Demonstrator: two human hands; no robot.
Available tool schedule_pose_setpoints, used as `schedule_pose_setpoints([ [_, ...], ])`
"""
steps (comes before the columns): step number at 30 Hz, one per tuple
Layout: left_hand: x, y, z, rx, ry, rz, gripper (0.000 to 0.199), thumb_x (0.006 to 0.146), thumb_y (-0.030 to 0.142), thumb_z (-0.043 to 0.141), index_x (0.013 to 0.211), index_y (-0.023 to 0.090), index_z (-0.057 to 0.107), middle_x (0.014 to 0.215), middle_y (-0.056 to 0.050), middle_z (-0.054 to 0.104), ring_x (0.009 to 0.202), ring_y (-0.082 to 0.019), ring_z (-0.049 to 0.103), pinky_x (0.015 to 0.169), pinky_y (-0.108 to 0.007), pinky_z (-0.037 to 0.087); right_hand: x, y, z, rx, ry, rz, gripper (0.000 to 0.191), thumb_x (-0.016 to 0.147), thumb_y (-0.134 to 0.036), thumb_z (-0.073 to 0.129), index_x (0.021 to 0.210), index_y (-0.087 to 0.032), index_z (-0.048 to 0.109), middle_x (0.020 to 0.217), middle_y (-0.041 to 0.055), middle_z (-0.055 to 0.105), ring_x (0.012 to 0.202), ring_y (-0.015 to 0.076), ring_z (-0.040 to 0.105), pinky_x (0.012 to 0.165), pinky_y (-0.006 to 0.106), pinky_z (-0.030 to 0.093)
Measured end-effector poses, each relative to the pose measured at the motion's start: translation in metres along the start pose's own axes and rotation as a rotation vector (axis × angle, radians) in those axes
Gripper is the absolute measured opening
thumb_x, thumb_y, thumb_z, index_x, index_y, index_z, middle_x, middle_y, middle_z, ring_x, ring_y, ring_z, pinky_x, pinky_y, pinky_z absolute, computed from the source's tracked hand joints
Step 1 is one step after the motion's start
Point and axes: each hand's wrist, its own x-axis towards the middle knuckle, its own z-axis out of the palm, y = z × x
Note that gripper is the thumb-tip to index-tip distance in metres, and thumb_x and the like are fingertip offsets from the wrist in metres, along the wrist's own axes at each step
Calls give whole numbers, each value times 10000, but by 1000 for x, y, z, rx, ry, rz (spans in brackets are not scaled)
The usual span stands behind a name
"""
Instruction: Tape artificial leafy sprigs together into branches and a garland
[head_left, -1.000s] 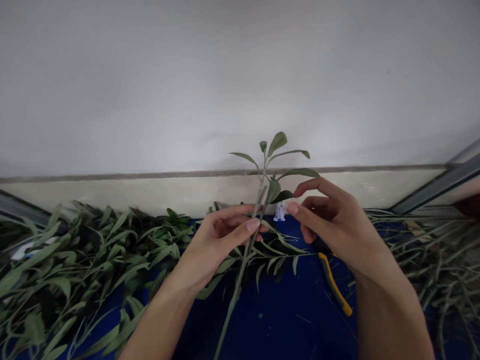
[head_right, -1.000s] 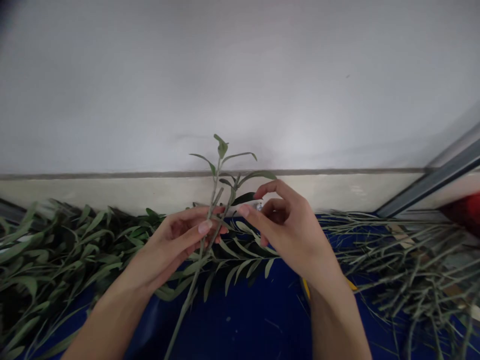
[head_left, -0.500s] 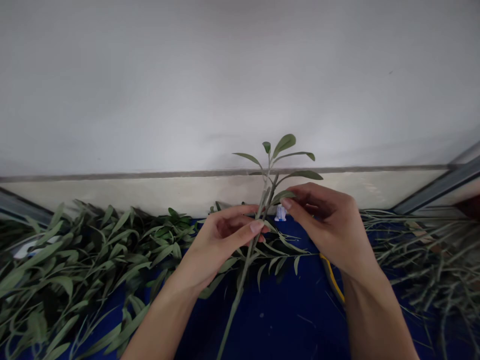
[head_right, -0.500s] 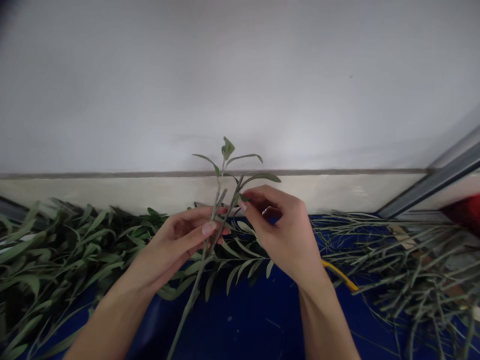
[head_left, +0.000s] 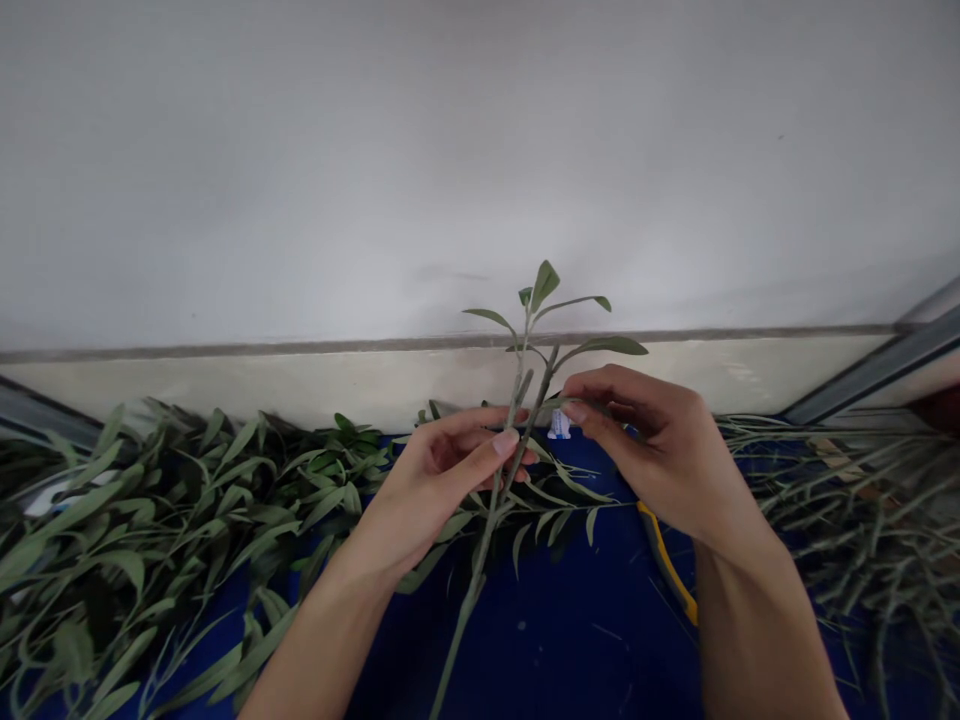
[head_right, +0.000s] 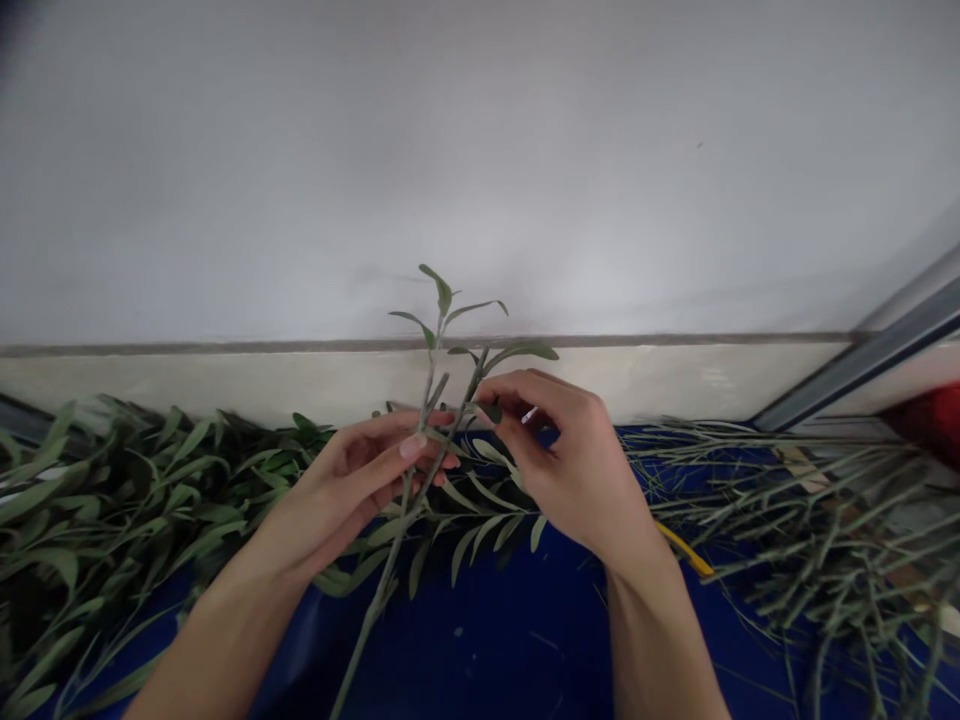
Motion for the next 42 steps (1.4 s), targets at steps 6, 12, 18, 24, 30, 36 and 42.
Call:
schedule_pose_setpoints([
  [6, -1, 1, 1, 0, -23, 5, 326, 888, 378, 788, 1168, 211, 784, 949, -66, 794, 881, -175, 726, 793, -233, 566, 2, 4, -2, 14, -5, -30, 101, 964, -181, 635, 990, -249, 706, 958, 5, 705, 857, 148, 641, 693, 249, 496],
  [12, -1, 1, -1, -22, 21, 9, 355, 844, 385, 830, 1139, 196, 768, 967, -83, 795, 926, -198, 733, 805, -247, 569, 2, 9, -6, 138, 6, 14, 165, 920, -213, 707, 1076, -254, 672, 844, -6, 674, 763, 140, 637, 667, 254, 510],
  [18, -1, 4, -9, -55, 27, 4, 492, 811, 334, 866, 1256, 223, 689, 997, -76, 768, 1032, -218, 702, 882, -276, 559, 8, 74, -10, 142, 61, 241, 186, 862, -346, 754, 827, -209, 633, 641, -6, 653, 570, 151, 622, 558, 284, 493],
  [24, 2, -1, -12, -185, -64, -24, 383, 799, 293, 875, 1138, 160, 757, 899, -58, 700, 835, -137, 655, 767, -222, 571, 6, 135, 18, -278, -31, 321, 225, 797, -398, 792, 765, -187, 723, 717, 91, 742, 679, 240, 695, 622, 339, 493],
  [30, 2, -1, -8, -275, -78, 0, 102, 883, 206, 793, 939, 143, 736, 766, -7, 614, 663, -89, 621, 620, -189, 553, 8, 132, 16, -249, -36, 272, 190, 795, -380, 800, 768, -206, 728, 803, 68, 758, 620, 199, 636, 617, 338, 477],
  [36, 0, 1, -1, -310, 35, 78, 174, 890, 154, 766, 1063, 145, 762, 894, -55, 716, 725, -98, 651, 697, -183, 565, 5, 95, -7, 235, -12, 145, 231, 820, -379, 824, 912, -212, 694, 771, 23, 714, 660, 170, 627, 612, 295, 498],
  [42, -5, 4, -5, -250, -12, 68, 275, 958, 222, 695, 1216, 159, 766, 1210, -148, 762, 1030, -216, 723, 905, -295, 599, -1, 54, -14, 458, -71, 86, 170, 886, -287, 783, 1015, -230, 689, 859, 39, 728, 772, 186, 697, 659, 293, 540],
])
